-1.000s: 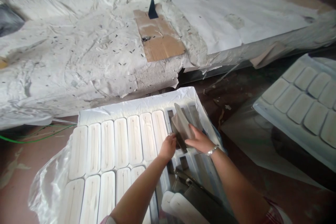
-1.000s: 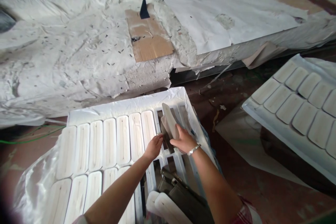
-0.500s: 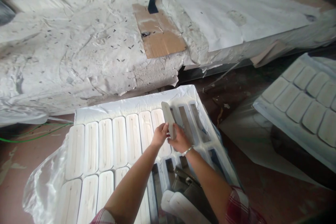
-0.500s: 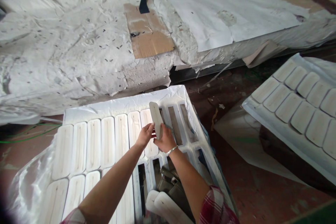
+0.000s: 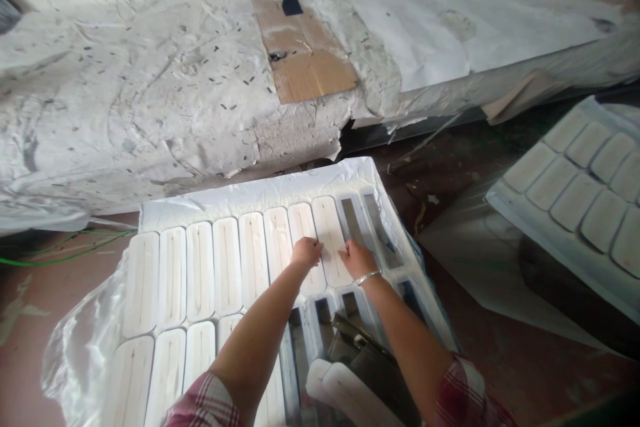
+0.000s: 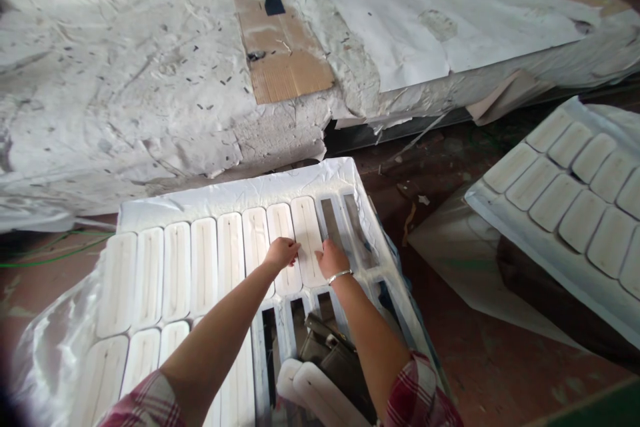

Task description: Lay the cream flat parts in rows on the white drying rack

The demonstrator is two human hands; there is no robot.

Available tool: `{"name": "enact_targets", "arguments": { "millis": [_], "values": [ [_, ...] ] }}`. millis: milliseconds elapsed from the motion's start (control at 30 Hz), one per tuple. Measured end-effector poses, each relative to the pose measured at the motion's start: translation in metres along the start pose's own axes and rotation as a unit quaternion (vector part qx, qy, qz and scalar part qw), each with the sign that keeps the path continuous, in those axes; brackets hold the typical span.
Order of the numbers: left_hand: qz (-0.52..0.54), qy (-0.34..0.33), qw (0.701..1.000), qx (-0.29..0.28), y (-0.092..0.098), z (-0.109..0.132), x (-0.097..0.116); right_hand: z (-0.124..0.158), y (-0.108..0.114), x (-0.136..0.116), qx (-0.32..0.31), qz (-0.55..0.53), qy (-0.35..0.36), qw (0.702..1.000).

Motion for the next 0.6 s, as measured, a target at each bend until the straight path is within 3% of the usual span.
{"name": "enact_targets", "arguments": {
  "millis": [167, 333, 400, 500, 600],
  "values": [
    [-0.075, 0.001, 0.997, 0.012, 0.004, 0.002, 0.002, -0.01, 0.005, -0.001, -0.035, 0.025, 0.008, 0.999],
    [-0.164, -0.078, 0.981, 0.068, 0.014, 0.011, 0.013, -0.011, 0.006, 0.0, -0.05, 0.034, 0.022, 0.998],
    [-0.227, -0.151, 0.957, 0.098, 0.016, 0.017, 0.023, -0.011, 0.006, -0.001, -0.058, 0.039, 0.025, 0.997],
    [-0.371, -0.265, 0.884, 0.102, 0.002, 0.025, 0.033, -0.013, 0.005, -0.005, -0.068, 0.054, 0.021, 0.996],
    [-0.464, -0.264, 0.844, 0.057, -0.013, 0.022, 0.023, -0.014, 0.007, -0.008, -0.069, 0.074, 0.003, 0.995]
  ]
}}
Point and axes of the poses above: each hand's wrist, its own z-axis away from the middle knuckle, its own y-axis out of the back of the hand, x = y × z, the point moved 8 cm from there along -z, towards the middle knuckle, and after that the axes turned 3 degrees about z, right-handed, at the moved point
